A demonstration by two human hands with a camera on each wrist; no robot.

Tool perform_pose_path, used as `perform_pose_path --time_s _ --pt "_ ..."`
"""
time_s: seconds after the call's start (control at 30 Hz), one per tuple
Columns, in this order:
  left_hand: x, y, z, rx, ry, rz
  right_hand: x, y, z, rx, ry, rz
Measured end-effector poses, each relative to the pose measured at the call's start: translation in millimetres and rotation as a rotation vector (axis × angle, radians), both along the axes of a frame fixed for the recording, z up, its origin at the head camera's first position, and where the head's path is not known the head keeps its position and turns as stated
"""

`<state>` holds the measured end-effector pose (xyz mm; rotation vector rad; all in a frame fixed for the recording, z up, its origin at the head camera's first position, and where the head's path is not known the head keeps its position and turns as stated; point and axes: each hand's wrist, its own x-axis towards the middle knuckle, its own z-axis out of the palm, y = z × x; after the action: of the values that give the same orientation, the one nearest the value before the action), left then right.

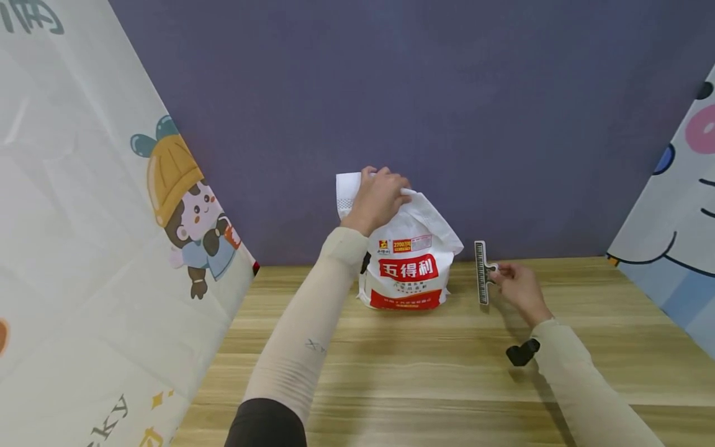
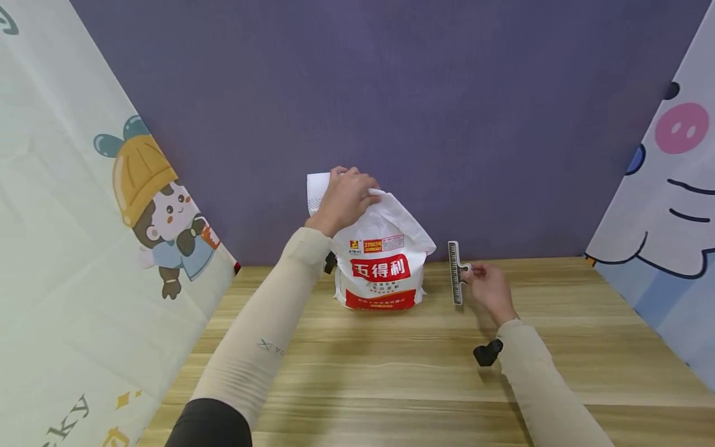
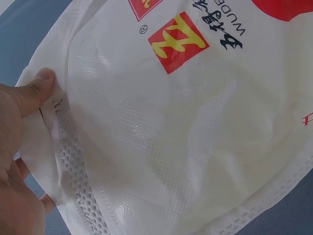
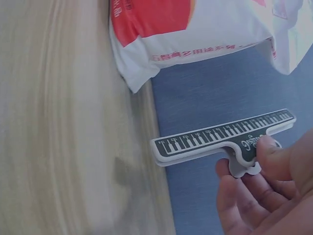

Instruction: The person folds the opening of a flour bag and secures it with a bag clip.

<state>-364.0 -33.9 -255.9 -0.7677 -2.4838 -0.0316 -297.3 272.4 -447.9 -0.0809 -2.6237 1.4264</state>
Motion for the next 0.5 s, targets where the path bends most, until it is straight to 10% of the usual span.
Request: perform_pose_path --time_s 0.5 --pt "0.7 0.4 -0.1 -0.001 -0.003 0.008 2.3 -8.3 19.0 0.103 0.214 -0.093"
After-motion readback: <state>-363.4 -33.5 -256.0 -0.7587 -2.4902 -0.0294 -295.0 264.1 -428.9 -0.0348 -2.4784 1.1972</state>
